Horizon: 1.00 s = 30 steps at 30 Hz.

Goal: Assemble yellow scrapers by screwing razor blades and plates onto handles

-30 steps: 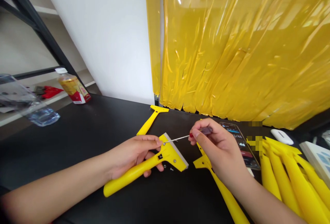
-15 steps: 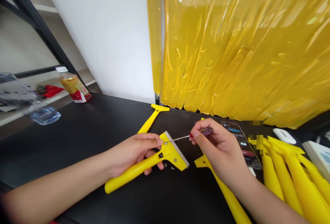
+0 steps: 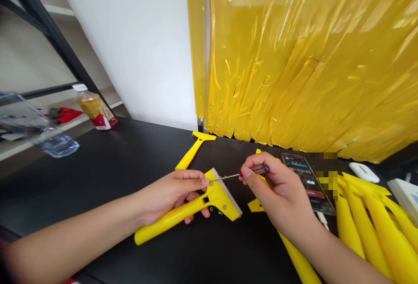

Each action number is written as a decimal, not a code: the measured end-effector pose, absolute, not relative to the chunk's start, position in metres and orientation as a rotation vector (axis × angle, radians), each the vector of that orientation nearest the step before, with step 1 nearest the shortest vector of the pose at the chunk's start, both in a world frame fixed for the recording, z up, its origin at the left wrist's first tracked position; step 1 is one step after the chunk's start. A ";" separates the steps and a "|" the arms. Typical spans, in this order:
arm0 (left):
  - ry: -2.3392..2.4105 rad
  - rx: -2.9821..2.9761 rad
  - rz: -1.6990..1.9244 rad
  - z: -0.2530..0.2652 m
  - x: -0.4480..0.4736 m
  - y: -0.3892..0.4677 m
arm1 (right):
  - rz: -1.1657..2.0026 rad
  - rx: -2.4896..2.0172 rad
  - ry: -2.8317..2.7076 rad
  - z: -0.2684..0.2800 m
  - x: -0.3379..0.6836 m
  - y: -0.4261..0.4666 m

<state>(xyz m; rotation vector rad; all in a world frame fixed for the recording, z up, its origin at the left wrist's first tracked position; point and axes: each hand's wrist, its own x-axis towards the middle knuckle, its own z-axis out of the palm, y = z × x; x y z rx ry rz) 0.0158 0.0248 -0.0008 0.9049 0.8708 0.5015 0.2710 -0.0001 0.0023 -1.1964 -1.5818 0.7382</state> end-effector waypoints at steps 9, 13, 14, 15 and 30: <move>0.867 0.909 0.518 0.000 0.016 0.025 | 0.629 -1.207 -1.591 0.004 0.272 -0.004; 0.862 0.914 0.518 -0.002 0.015 0.025 | 0.567 -1.178 -1.637 0.008 0.269 -0.008; 0.865 0.914 0.518 -0.003 0.015 0.026 | 0.545 -1.161 -1.658 0.008 0.269 -0.009; 0.867 0.915 0.517 -0.003 0.015 0.026 | 0.524 -1.149 -1.683 0.007 0.269 -0.010; 0.899 0.995 0.568 -0.002 0.016 0.021 | 0.069 -1.050 -2.081 0.014 0.265 -0.023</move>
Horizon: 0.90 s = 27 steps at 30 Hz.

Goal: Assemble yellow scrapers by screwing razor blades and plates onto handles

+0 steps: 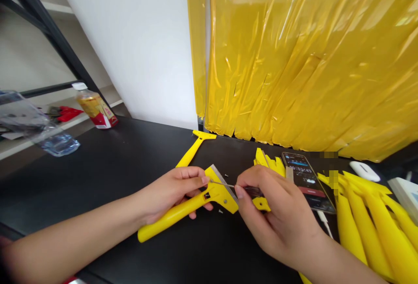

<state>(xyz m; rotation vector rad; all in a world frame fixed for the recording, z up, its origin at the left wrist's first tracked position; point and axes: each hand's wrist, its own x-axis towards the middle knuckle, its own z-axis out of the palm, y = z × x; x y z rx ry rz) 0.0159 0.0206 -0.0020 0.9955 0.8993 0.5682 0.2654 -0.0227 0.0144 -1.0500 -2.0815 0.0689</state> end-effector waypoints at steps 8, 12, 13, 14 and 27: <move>0.945 1.117 0.686 0.001 0.021 0.016 | -0.113 -0.944 -2.267 0.023 0.257 -0.037; 0.933 1.169 0.779 0.001 0.021 0.017 | -0.271 -0.987 -2.319 0.027 0.251 -0.044; 0.944 1.190 0.802 0.001 0.020 0.018 | -0.314 -1.013 -2.322 0.027 0.250 -0.045; 0.958 1.212 0.822 0.002 0.020 0.018 | -0.361 -1.047 -2.316 0.027 0.250 -0.045; 1.087 1.366 0.936 0.005 0.018 0.019 | -0.673 -1.169 -2.207 0.029 0.240 -0.040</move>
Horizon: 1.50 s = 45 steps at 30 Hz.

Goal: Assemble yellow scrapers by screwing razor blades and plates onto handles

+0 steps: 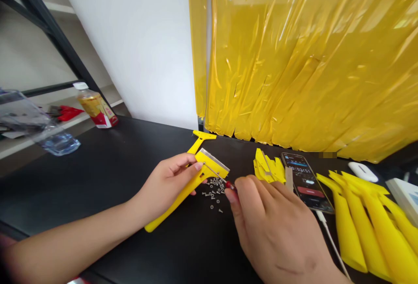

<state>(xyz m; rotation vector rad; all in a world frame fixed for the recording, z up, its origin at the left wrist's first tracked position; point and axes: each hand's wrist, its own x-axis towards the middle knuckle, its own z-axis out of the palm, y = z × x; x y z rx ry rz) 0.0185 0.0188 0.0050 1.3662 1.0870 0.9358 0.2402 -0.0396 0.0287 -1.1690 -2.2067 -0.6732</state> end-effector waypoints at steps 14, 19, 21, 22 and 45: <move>1.116 1.415 0.944 0.001 0.017 0.023 | -0.683 -1.232 -2.198 0.014 0.238 -0.038; 1.113 1.406 0.961 -0.001 0.017 0.023 | -0.674 -1.249 -2.191 0.012 0.239 -0.036; 1.121 1.409 0.960 -0.001 0.018 0.023 | -0.675 -1.252 -2.193 0.013 0.239 -0.035; 1.125 1.412 0.958 0.000 0.018 0.023 | -0.672 -1.250 -2.192 0.014 0.238 -0.035; 1.114 1.439 0.962 0.000 0.017 0.022 | -0.695 -1.261 -2.182 0.016 0.236 -0.036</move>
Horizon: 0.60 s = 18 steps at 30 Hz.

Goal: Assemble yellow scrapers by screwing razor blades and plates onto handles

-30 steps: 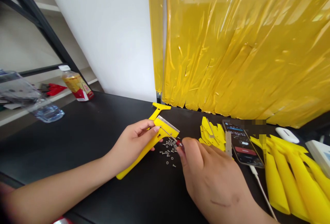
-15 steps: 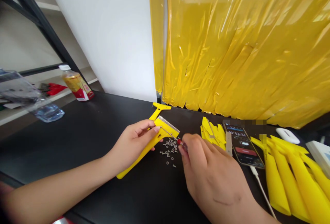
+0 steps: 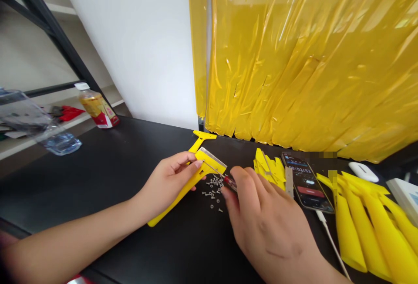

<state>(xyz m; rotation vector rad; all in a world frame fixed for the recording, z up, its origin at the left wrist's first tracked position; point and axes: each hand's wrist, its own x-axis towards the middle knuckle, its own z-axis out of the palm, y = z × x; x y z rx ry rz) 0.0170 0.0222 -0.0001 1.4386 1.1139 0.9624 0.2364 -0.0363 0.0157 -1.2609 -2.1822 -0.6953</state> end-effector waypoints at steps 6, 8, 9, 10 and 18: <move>1.089 1.447 0.989 -0.003 0.017 0.023 | -0.683 -1.207 -2.172 0.014 0.235 -0.036; 1.090 1.444 0.998 -0.003 0.016 0.023 | -0.674 -1.210 -2.177 0.014 0.235 -0.036; 1.092 1.443 0.998 -0.003 0.016 0.024 | -0.669 -1.214 -2.181 0.014 0.235 -0.036; 1.094 1.442 0.997 -0.004 0.016 0.024 | -0.671 -1.211 -2.181 0.014 0.235 -0.036; 1.089 1.430 0.996 -0.005 0.016 0.025 | -0.693 -1.229 -2.166 0.014 0.236 -0.038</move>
